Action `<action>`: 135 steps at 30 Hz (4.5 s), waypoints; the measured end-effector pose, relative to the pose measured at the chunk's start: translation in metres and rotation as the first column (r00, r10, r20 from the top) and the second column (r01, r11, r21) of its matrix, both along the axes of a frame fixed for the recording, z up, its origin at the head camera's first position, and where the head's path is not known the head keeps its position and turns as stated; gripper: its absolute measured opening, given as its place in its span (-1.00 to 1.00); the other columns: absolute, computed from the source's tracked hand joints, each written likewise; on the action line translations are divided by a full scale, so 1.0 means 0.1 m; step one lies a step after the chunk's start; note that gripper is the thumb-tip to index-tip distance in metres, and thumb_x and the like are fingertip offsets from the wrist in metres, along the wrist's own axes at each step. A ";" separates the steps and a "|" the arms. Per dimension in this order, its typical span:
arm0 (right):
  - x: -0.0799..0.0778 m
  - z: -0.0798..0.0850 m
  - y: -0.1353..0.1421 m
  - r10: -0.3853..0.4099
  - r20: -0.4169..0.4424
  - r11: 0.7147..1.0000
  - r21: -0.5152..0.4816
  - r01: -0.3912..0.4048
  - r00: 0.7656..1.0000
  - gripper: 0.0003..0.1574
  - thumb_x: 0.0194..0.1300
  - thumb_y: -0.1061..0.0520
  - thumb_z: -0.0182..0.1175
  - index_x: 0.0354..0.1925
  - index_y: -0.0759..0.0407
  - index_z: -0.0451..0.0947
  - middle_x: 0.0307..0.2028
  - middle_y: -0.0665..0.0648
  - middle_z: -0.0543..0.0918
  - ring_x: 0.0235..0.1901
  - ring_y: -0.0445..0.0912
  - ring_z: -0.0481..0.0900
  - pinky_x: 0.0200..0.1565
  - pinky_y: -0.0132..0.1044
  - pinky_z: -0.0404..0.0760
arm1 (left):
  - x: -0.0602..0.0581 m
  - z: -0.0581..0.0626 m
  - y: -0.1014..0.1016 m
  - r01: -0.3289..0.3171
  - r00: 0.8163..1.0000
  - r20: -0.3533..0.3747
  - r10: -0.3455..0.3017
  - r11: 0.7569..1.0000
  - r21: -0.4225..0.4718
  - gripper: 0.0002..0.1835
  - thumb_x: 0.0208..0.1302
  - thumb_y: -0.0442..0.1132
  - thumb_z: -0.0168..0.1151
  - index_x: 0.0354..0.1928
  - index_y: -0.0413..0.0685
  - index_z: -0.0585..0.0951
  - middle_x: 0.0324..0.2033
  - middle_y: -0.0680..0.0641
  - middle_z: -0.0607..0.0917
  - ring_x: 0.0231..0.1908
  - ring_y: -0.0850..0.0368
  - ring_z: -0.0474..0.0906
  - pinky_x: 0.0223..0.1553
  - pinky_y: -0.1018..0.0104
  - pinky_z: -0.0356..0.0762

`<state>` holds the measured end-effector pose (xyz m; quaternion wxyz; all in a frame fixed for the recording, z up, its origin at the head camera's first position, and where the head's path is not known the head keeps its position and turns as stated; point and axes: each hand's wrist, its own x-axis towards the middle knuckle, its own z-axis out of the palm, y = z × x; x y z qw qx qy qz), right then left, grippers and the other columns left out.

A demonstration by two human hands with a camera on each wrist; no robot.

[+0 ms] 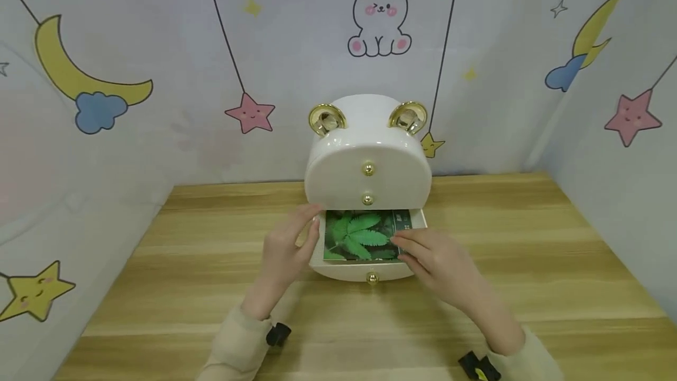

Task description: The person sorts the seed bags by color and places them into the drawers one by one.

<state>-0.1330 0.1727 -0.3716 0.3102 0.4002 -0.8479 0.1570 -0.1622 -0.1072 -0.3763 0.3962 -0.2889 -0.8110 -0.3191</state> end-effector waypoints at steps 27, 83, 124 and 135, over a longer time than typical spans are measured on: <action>0.26 -0.18 -0.27 0.001 -0.063 0.987 0.160 0.009 0.998 -0.73 0.18 0.19 0.06 -0.16 0.15 0.59 -0.24 0.04 0.67 -0.21 -0.11 0.64 -0.08 -0.21 0.62 | -0.66 0.57 0.19 0.170 0.600 0.609 -0.519 0.827 0.537 -0.39 0.40 -0.13 -0.12 0.42 -0.02 -0.02 0.43 -0.03 0.00 0.42 0.11 -0.06 0.42 0.20 -0.03; 0.00 -0.28 -0.46 -0.052 -0.239 0.904 0.402 0.147 0.970 -0.43 0.30 0.40 -0.47 -0.28 0.20 0.52 -0.29 0.07 0.45 -0.38 -0.08 0.52 -0.43 -0.40 0.54 | -0.80 0.58 0.26 0.127 0.574 0.660 -0.484 0.849 0.512 -0.37 0.39 -0.10 -0.13 0.42 0.08 -0.07 0.44 0.10 -0.10 0.43 0.18 -0.16 0.42 0.22 -0.06; -0.51 -0.34 -0.47 -0.132 -0.193 0.907 0.373 0.197 0.972 -0.76 0.15 0.39 0.05 -0.20 0.23 0.52 -0.13 0.09 0.49 -0.29 -0.07 0.54 -0.32 -0.36 0.59 | -0.90 0.43 0.22 0.153 0.596 0.638 -0.488 0.849 0.506 -0.38 0.36 0.00 -0.13 0.40 0.31 -0.07 0.43 0.19 -0.07 0.42 0.25 -0.14 0.42 0.16 -0.04; -0.59 -0.33 -0.48 -0.141 -0.196 0.917 0.344 0.202 0.970 -0.79 0.17 0.37 0.03 -0.21 0.24 0.52 -0.15 0.09 0.49 -0.32 -0.07 0.54 -0.34 -0.35 0.57 | -0.85 0.49 0.23 0.158 0.585 0.630 -0.510 0.834 0.528 -0.35 0.38 -0.07 -0.13 0.42 0.09 -0.09 0.44 0.13 -0.10 0.43 0.22 -0.18 0.43 0.18 -0.10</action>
